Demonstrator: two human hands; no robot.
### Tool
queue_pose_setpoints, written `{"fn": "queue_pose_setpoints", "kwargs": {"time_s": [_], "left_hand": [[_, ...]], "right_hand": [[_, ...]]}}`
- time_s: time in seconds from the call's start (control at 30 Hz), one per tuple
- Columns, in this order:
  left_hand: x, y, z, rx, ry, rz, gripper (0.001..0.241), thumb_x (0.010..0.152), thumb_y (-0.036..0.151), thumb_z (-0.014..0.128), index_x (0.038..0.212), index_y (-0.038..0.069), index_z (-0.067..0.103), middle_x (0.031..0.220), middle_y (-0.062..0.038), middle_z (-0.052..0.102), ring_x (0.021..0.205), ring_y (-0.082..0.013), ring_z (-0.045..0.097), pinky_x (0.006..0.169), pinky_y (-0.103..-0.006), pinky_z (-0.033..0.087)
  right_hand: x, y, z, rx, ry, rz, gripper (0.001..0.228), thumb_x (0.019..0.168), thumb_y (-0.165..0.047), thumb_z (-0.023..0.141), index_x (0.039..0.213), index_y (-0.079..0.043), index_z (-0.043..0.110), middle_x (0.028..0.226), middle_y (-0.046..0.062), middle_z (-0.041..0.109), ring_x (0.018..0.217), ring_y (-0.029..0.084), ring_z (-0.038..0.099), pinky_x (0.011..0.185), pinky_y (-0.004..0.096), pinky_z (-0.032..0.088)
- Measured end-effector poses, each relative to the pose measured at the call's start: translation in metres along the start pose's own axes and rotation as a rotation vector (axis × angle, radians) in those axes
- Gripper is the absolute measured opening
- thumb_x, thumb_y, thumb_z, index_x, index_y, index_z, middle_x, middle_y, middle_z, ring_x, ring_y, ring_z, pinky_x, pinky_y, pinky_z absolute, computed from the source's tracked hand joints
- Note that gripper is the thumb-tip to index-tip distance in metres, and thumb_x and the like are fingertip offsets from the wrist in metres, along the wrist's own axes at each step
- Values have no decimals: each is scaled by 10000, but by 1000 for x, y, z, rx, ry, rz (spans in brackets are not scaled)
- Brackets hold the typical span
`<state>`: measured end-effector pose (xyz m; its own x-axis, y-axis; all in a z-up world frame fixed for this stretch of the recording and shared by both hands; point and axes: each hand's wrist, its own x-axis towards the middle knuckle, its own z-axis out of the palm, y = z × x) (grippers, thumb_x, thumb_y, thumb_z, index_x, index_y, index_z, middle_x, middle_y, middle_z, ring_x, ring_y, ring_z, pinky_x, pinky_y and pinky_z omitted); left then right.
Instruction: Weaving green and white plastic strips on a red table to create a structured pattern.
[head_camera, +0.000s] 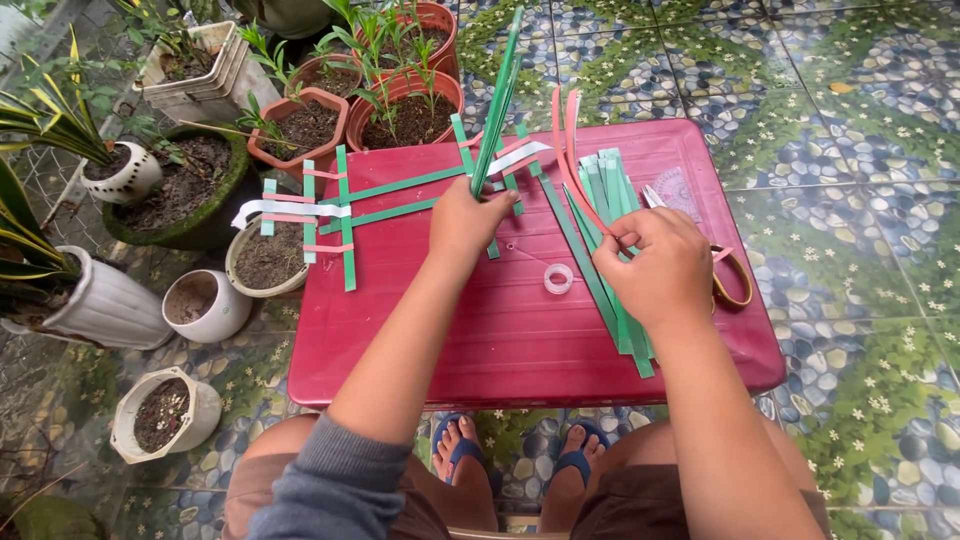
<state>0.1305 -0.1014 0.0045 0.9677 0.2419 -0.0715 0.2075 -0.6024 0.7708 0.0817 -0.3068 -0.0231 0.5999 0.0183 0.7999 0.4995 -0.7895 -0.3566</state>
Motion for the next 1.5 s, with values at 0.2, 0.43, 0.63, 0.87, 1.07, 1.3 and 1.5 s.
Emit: {"fn": "queue_pose_setpoints", "kwargs": {"time_s": [0.2, 0.43, 0.63, 0.87, 1.07, 1.3, 1.5], "left_hand": [[29, 13, 29, 82, -23, -44, 348, 627, 381, 692, 819, 123, 560, 788, -48, 649, 905, -257, 625, 785, -371, 492], [15, 10, 28, 161, -48, 9, 289, 596, 179, 630, 866, 102, 562, 804, -90, 623, 884, -309, 627, 750, -412, 501], [-67, 5, -23, 291, -176, 120, 303, 640, 287, 619, 879, 111, 559, 895, -156, 631, 980, -348, 580, 822, -439, 467], [-134, -35, -77, 181, -447, 200, 133, 668, 129, 630, 710, 127, 505, 597, -54, 540, 617, -214, 525, 563, -333, 404], [-146, -46, -93, 310, -675, 271, 164, 643, 64, 625, 710, 207, 583, 605, 90, 595, 548, -75, 514, 502, -243, 365], [-143, -48, -88, 496, -823, 382, 219, 652, 56, 568, 748, 248, 613, 726, 61, 651, 658, -180, 579, 540, -308, 388], [-131, -47, -103, 244, -701, 159, 168, 701, 310, 733, 732, 180, 631, 657, 56, 578, 579, -77, 502, 532, -220, 383]], "right_hand": [[1, 12, 1, 21, 36, 30, 127, 598, -68, 683, 644, -146, 595, 560, -55, 523, 559, 140, 537, 569, 273, 468], [3, 17, 0, 24, 55, 43, 118, 600, -66, 688, 650, -135, 608, 563, -42, 532, 552, 141, 537, 565, 269, 471], [3, 25, -6, 14, 61, 96, 106, 618, -79, 702, 679, -127, 630, 578, -31, 546, 567, 148, 553, 570, 271, 482], [10, 27, -29, -4, 51, 317, 38, 707, -61, 664, 743, -68, 656, 601, 15, 569, 542, 134, 542, 534, 270, 458], [8, 23, -29, -13, -1, 390, 40, 718, -70, 635, 748, -63, 662, 605, -7, 582, 524, 84, 517, 520, 246, 462], [7, 24, -25, -1, -47, 458, 66, 707, -110, 634, 758, -84, 668, 611, -20, 587, 531, 76, 523, 534, 235, 462], [7, 18, -22, 29, -93, 460, 65, 714, -120, 629, 754, -88, 669, 620, -21, 598, 544, 80, 538, 564, 243, 471]]}}
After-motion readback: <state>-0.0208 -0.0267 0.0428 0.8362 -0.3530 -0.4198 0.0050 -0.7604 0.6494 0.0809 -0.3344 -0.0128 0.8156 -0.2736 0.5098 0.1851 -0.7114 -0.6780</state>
